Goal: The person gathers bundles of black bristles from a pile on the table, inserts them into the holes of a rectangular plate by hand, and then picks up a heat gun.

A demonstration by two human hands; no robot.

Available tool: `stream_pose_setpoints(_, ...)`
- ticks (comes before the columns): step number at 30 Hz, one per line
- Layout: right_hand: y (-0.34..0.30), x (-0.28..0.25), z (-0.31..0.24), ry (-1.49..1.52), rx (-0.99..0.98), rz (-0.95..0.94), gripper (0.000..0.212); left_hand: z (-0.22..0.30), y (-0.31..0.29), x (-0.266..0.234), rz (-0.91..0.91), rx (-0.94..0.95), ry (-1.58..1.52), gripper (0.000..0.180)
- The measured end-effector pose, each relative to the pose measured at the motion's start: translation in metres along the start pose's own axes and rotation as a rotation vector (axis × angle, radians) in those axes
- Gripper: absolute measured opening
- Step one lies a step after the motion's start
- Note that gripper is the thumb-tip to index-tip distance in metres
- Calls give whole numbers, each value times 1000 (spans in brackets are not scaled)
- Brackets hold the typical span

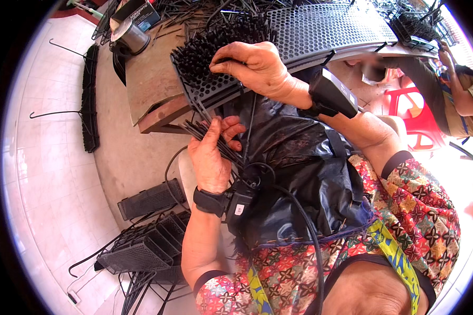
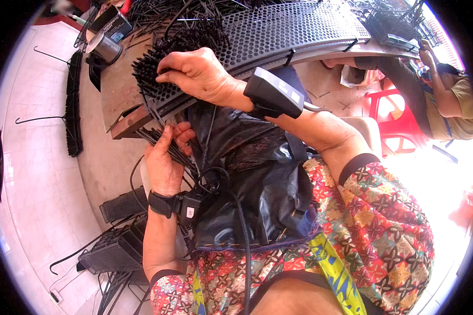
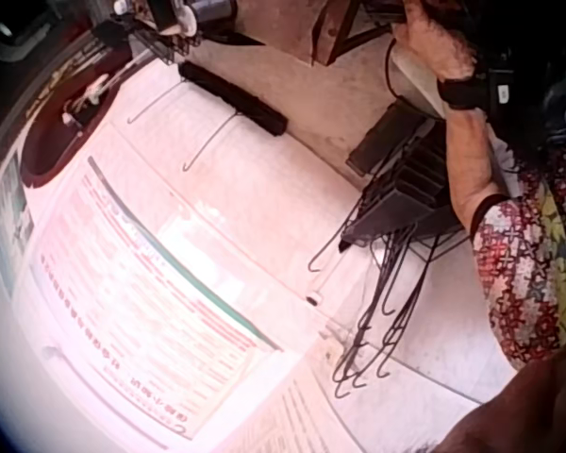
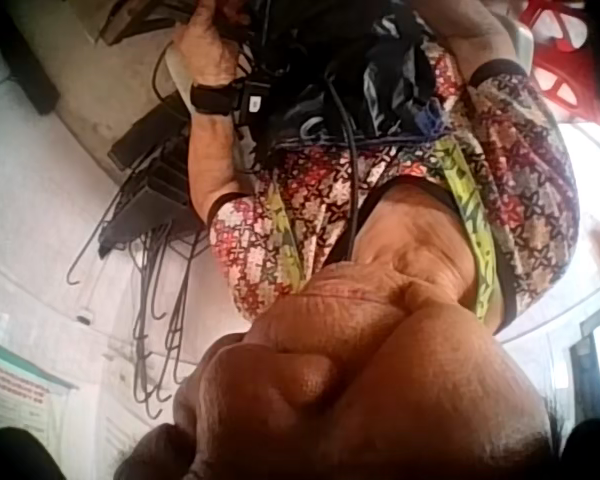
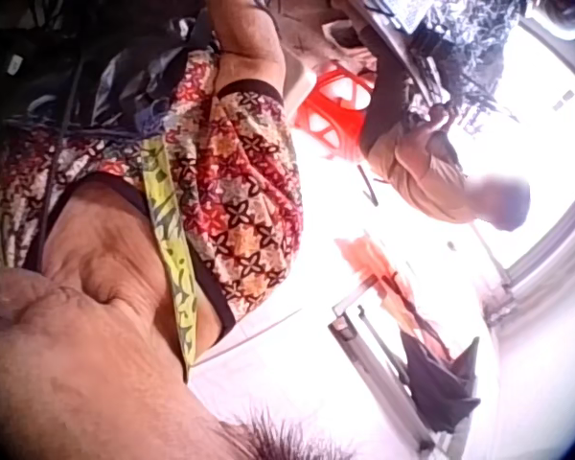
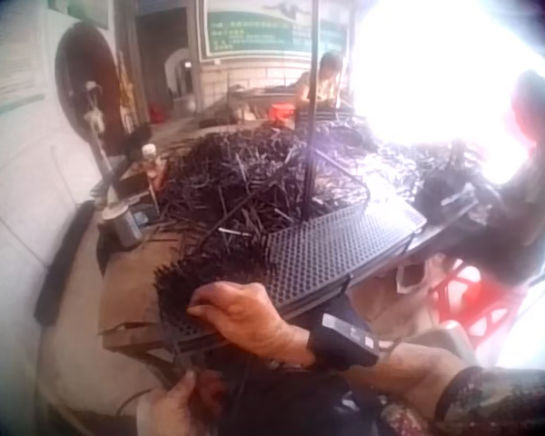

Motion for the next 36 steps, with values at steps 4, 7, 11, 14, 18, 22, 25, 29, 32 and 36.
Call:
stream_pose_setpoints(4,17,14,-15,-152,-146,-32,13,-3,0,-5,30,-26,-2,16)
stream_pose_setpoints(7,29,35,-7,-218,-101,-158,14,-3,-2,-7,15,-27,-8,16)
stream_pose_setpoints(11,37,42,-6,-298,-60,-256,12,-2,-2,-2,-8,-26,-4,16)
stream_pose_setpoints(14,38,40,-6,-260,-95,-231,12,-2,-1,-2,-7,-26,-7,16)
stream_pose_setpoints(18,39,42,-7,-330,-125,-264,12,-2,-1,-2,-12,-13,-17,16)
stream_pose_setpoints(22,32,32,-12,-138,67,-239,18,3,-4,2,-22,13,-42,18)
stream_pose_setpoints(25,12,38,-6,89,243,-275,28,3,-1,6,-70,40,-53,20)
stream_pose_setpoints(29,-17,60,13,361,559,-475,26,8,-4,23,-198,69,30,21)
stream_pose_setpoints(32,-27,55,21,572,675,-404,16,4,-6,32,-261,14,53,23)
stream_pose_setpoints(36,-27,47,26,553,665,-355,20,-1,-5,32,-274,-15,40,24)
Point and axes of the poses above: each hand's wrist, its own y-axis towards the middle knuckle, its own x-axis out of the palm, z = x × y, the point moved 10 cm from there along y, towards the middle knuckle, and after that the axes turned 9 degrees about -z, right-handed, at the moved point
